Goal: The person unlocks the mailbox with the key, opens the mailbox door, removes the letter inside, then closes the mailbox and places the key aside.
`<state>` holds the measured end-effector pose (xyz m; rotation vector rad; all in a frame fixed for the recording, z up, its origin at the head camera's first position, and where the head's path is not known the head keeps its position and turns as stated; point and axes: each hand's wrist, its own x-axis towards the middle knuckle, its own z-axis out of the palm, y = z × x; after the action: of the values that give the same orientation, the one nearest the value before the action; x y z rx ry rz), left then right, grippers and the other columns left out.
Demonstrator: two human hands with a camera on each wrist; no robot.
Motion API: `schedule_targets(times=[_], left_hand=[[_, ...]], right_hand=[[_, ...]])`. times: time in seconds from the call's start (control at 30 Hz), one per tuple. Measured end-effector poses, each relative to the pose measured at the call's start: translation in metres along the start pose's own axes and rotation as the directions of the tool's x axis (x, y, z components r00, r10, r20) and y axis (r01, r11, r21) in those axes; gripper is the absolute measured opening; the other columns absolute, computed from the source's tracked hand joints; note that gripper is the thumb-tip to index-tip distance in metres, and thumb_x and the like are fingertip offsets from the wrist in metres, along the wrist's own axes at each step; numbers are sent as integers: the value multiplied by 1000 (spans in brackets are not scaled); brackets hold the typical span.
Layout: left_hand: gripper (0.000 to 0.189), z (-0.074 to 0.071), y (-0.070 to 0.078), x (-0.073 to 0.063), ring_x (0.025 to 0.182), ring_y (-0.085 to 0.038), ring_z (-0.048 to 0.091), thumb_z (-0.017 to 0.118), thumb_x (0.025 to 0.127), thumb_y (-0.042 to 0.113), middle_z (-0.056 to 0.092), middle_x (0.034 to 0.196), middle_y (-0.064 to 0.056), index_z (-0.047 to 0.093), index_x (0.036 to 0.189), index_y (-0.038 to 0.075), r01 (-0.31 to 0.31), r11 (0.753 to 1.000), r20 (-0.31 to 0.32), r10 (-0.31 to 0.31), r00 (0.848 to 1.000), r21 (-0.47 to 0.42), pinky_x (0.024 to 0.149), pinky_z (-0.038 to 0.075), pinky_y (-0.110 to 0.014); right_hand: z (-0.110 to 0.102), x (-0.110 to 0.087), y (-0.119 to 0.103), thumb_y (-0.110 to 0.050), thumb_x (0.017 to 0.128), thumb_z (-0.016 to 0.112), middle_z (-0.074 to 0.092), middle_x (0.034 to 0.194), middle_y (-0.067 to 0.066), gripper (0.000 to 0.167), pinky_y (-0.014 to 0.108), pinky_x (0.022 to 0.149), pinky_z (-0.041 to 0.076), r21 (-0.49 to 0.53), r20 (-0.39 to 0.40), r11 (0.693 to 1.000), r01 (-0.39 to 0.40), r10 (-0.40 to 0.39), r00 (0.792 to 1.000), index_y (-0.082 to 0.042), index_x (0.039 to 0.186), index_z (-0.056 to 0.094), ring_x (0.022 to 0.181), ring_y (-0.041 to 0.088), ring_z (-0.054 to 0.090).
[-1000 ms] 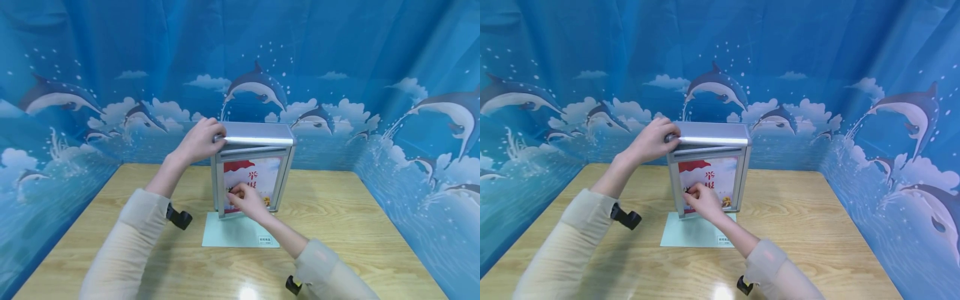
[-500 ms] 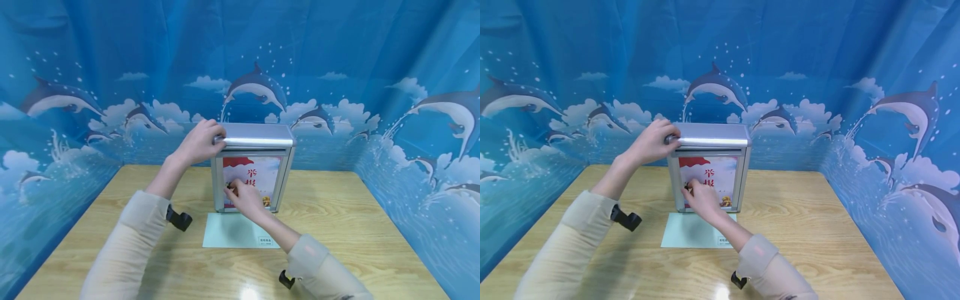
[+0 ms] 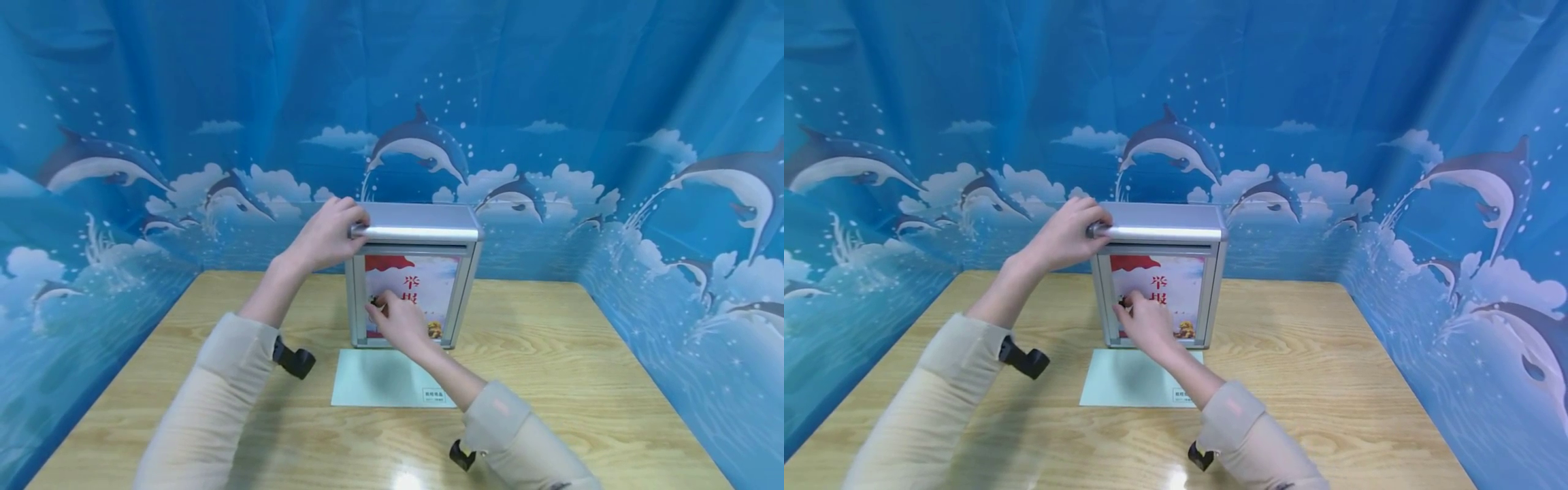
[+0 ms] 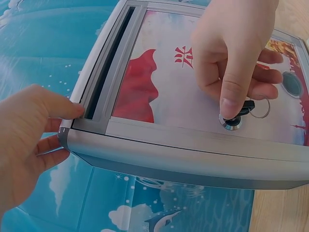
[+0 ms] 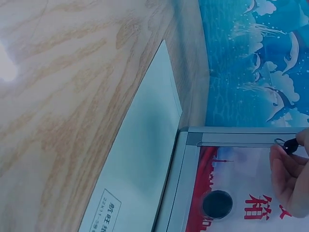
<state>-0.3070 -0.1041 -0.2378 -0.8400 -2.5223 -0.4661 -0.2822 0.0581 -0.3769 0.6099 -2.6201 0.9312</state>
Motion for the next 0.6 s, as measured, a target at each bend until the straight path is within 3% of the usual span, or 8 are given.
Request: schedule_targets(times=[0.1,0.2,0.33,0.47,0.53,0.6], left_hand=[[17,1,0,0,97,-24,47,65,86,11,56,100,-8,63,102,5,-11,1000,3,11,1000,10,85,42,-37],[17,1,-1,0,97,-25,47,65,86,11,56,100,-8,63,102,5,-18,1000,2,18,1000,14,85,42,-37],[17,1,-1,0,96,-24,46,65,86,11,56,100,-8,63,103,5,-17,1000,-2,17,1000,17,85,42,-36],[18,1,-1,0,96,-25,46,64,87,11,56,100,-9,63,103,5,-15,1000,-2,15,1000,18,85,42,-37],[18,1,-1,-1,96,-25,46,64,87,11,56,100,-9,63,103,5,-15,1000,-2,15,1000,17,85,42,-37],[18,0,-1,-1,96,-25,46,64,87,11,56,100,-9,63,103,5,-13,1000,-2,13,1000,18,85,42,-37]], right_hand=[[1,0,0,-30,92,57,57,62,-5,26,20,44,39,0,4,1000,-14,14,1000,-6,88,64,49,5,47],[1,-1,-1,-28,93,55,52,56,-6,27,20,42,37,-33,-7,999,22,-22,1000,-8,77,63,45,6,44],[3,-1,-2,-23,95,51,44,50,-6,34,20,40,32,-97,-22,992,80,-83,996,-12,63,54,41,7,38],[6,1,-4,-19,95,47,38,49,-6,36,22,39,29,-163,-38,981,105,-112,993,-15,59,45,41,8,35],[6,2,-4,-17,95,46,37,49,-5,37,23,39,29,-148,-37,984,101,-108,993,-14,58,44,41,9,34],[6,3,-4,-17,95,45,39,48,-4,38,24,39,30,-69,-21,996,58,-59,998,-13,57,44,41,10,35]])
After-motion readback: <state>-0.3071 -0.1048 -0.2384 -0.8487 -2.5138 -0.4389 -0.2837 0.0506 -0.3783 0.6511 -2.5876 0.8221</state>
